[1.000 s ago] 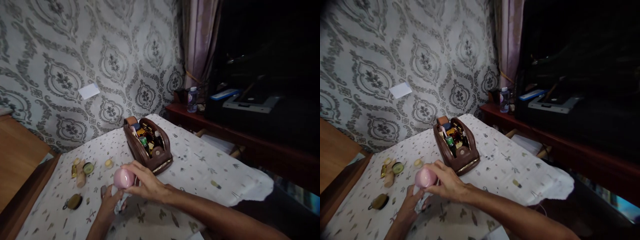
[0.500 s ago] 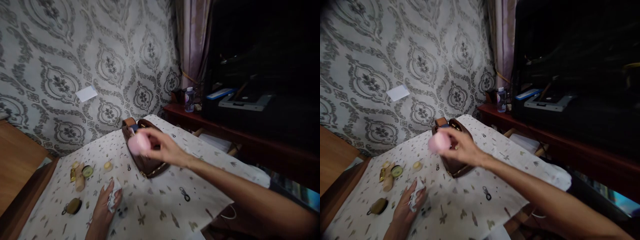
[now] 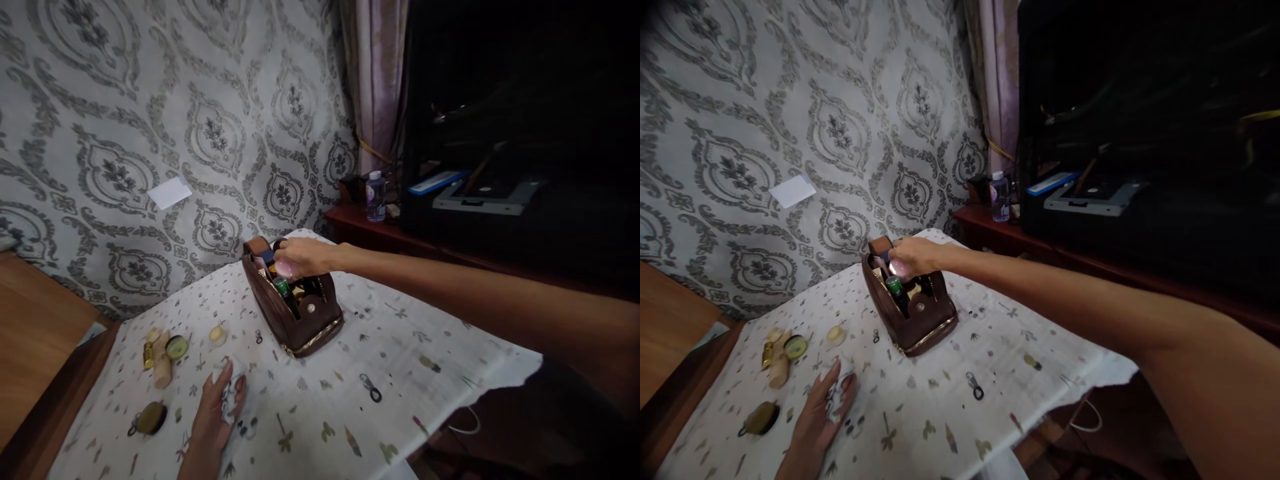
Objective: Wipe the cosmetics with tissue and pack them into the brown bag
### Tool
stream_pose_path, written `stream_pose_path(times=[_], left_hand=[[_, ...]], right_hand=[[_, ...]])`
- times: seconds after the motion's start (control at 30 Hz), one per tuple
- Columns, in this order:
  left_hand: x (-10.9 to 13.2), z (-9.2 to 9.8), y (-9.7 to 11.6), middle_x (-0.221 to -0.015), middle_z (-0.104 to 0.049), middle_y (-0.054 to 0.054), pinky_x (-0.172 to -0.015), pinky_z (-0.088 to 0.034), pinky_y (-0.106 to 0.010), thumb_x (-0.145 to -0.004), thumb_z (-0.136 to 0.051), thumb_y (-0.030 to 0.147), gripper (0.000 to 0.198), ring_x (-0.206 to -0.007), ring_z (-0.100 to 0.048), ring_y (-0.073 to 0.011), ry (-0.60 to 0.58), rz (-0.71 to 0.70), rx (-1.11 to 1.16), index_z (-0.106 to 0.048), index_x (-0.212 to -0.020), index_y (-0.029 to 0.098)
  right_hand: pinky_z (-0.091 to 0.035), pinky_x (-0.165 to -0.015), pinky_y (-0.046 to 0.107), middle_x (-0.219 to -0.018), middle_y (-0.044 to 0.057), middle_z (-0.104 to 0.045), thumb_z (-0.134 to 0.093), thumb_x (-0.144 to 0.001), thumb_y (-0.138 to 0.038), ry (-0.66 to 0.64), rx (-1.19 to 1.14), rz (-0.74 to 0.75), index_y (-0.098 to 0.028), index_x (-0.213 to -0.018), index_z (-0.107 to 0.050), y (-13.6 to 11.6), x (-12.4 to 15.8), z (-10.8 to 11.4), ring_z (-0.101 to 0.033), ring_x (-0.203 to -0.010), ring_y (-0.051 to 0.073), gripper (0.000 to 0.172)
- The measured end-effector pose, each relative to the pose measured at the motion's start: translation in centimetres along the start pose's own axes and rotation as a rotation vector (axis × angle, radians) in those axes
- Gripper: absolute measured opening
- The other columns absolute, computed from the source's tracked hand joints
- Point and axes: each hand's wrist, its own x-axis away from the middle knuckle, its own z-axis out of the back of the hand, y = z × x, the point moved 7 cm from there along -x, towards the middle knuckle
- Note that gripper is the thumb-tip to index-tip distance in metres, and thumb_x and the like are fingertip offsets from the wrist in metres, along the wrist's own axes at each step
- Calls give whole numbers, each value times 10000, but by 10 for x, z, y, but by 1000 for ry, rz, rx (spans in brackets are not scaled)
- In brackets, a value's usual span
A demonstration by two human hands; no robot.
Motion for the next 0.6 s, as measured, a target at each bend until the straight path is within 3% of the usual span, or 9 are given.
stream_pose_path(times=[0.17,0.33,0.6], left_hand=[[2,-6,-1,-547,-500,69,-351,-259,-135,-620,-880,428,491,-431,-442,-61,-78,-15,-83,-476,-774,196],[6,-11,-2,-539,-516,50,-363,-256,-138,-618,-869,472,490,-431,-448,-65,-77,-55,-154,-504,-762,178],[3,-6,-11,-530,-525,52,-380,-263,-152,-592,-862,540,555,-409,-475,-75,-28,-62,-230,-553,-865,168]], right_hand=[[-381,-740,288,-877,66,-709,-726,-741,-255,-99,14,18,-196,-951,-711,2,-16,-19,-618,-874,225,219],[-388,-754,289,-927,54,-728,-671,-737,-178,-160,20,20,-209,-1007,-710,1,-19,-36,-629,-894,206,275],[-394,-785,314,-921,75,-727,-675,-735,-147,-134,-47,37,-190,-1034,-717,2,-21,-35,-633,-892,226,305]])
